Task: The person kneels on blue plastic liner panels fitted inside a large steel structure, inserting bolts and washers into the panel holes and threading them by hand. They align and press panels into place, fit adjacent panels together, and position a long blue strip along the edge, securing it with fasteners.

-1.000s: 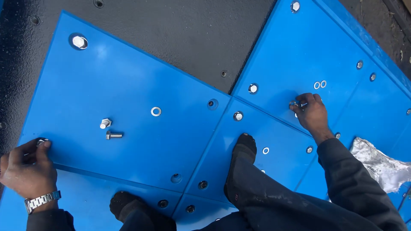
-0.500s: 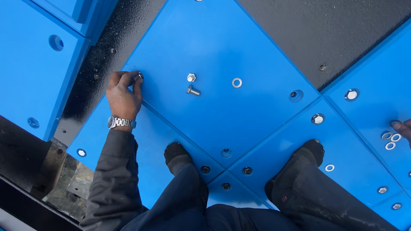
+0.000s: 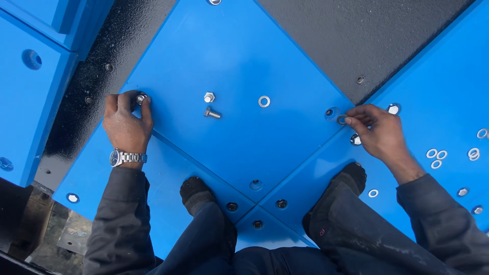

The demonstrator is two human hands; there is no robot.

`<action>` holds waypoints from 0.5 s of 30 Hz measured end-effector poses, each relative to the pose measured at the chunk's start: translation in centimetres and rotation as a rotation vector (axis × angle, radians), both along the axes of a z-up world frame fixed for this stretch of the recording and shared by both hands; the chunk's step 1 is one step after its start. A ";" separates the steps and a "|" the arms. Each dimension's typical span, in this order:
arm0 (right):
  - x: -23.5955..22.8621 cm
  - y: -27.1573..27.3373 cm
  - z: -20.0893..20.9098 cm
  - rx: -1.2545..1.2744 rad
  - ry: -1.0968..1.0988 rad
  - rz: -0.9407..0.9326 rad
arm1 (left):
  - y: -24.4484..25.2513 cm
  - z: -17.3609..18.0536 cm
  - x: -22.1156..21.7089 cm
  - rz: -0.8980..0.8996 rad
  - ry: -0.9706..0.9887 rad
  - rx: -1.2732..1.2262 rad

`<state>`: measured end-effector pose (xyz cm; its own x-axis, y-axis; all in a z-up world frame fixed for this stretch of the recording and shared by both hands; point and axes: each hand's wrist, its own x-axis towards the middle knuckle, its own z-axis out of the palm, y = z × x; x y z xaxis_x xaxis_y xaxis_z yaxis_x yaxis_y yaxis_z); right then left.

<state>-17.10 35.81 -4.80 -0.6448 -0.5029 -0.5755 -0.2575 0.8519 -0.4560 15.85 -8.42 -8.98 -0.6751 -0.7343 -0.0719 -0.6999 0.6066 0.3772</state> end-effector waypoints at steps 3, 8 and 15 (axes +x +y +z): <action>0.6 -1.7 -0.6 -0.026 0.126 0.100 | -0.7 -1.4 1.1 -0.038 -0.011 0.027; 1.4 -1.9 -2.1 -0.115 0.240 0.185 | -1.6 -1.4 1.5 -0.326 0.055 -0.119; 3.5 -6.5 -0.1 -0.303 0.229 0.282 | -0.6 -1.4 1.0 -0.033 -0.008 -0.054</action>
